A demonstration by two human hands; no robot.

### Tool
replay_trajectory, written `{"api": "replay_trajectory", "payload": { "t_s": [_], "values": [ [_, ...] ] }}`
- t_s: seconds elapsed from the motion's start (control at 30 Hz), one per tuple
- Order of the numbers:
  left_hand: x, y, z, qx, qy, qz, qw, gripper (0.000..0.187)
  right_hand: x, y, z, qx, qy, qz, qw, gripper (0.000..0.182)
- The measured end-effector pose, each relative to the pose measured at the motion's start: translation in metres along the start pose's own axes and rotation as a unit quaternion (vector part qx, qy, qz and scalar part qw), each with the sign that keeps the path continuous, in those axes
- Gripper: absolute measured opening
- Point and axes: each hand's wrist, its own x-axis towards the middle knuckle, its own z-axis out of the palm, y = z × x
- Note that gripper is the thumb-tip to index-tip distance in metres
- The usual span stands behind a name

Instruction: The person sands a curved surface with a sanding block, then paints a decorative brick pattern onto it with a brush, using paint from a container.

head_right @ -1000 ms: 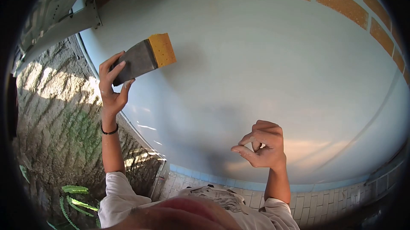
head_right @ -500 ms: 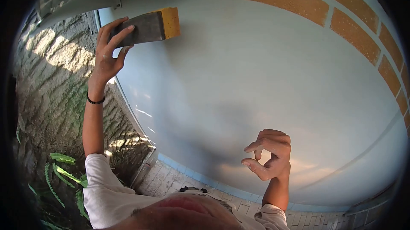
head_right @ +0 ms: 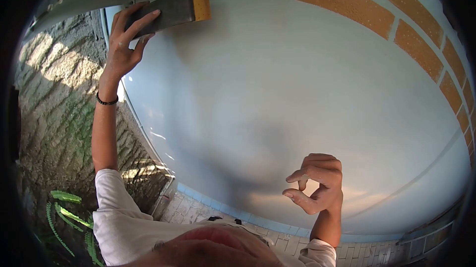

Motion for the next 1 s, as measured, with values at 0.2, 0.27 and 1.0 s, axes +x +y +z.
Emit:
{"api": "replay_trajectory", "payload": {
  "t_s": [0.2, 0.27, 1.0],
  "values": [
    [0.018, -0.047, 0.029, -0.011, 0.02, 0.046, 0.999, 0.061, 0.058, 0.003, 0.052, -0.049, -0.051, -0.066, 0.995, 0.02],
    [0.023, -0.056, 0.036, -0.024, 0.032, 0.066, 0.997, 0.06, 0.069, 0.004, 0.067, -0.038, -0.041, -0.076, 0.995, 0.021],
    [0.021, -0.068, 0.046, -0.075, 0.058, 0.077, 0.993, 0.064, 0.05, -0.006, 0.089, -0.075, 0.053, -0.016, 0.996, 0.021]
  ]
}}
